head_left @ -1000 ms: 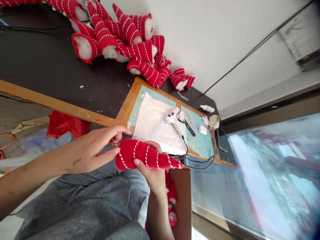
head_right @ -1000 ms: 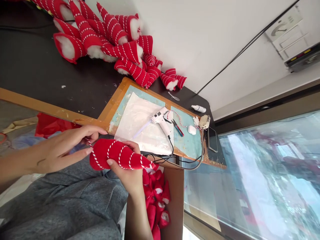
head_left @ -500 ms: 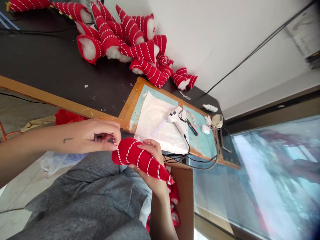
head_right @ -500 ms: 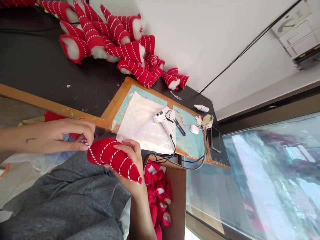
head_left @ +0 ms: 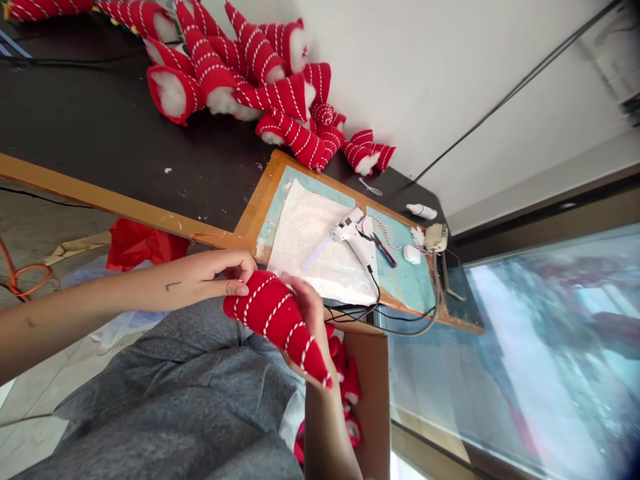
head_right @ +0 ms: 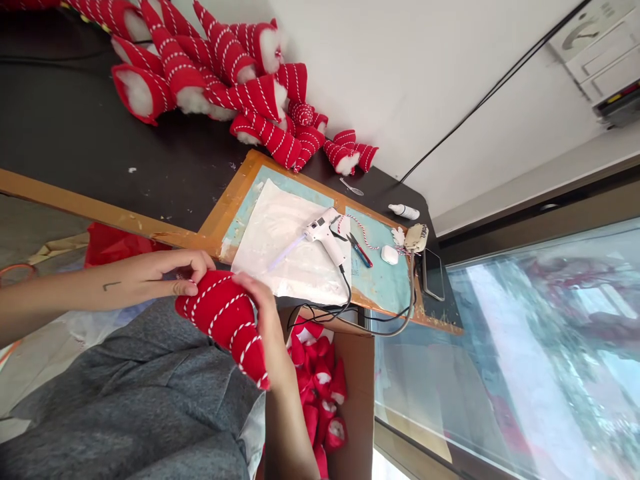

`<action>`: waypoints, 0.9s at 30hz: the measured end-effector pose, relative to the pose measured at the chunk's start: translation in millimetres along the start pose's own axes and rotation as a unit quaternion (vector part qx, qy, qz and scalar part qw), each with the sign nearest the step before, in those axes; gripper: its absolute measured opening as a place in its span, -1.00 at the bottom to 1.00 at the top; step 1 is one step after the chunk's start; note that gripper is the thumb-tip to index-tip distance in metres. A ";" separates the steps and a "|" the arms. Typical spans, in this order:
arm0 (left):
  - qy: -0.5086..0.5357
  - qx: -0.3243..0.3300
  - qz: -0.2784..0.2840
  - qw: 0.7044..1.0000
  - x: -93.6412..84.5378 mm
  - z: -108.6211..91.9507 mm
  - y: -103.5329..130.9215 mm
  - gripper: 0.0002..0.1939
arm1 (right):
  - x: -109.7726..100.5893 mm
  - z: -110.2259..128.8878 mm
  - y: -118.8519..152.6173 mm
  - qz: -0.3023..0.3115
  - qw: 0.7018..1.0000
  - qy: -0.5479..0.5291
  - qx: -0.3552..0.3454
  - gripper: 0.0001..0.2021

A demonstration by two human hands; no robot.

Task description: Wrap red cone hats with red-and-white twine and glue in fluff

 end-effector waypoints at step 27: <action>-0.148 -0.007 0.000 0.989 -5.9 -12.0 30.5 -0.73 | 12.7 -27.6 4.1 -0.181 0.975 0.087 0.095 -0.37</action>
Point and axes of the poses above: each hand's wrist, its own y-axis away from the middle knuckle, its own x-axis out of the palm, z = x × y, the point moved 1 cm from there along -y, towards the middle knuckle, and after that the axes turned 14 degrees about -z, right-handed, at the moved point
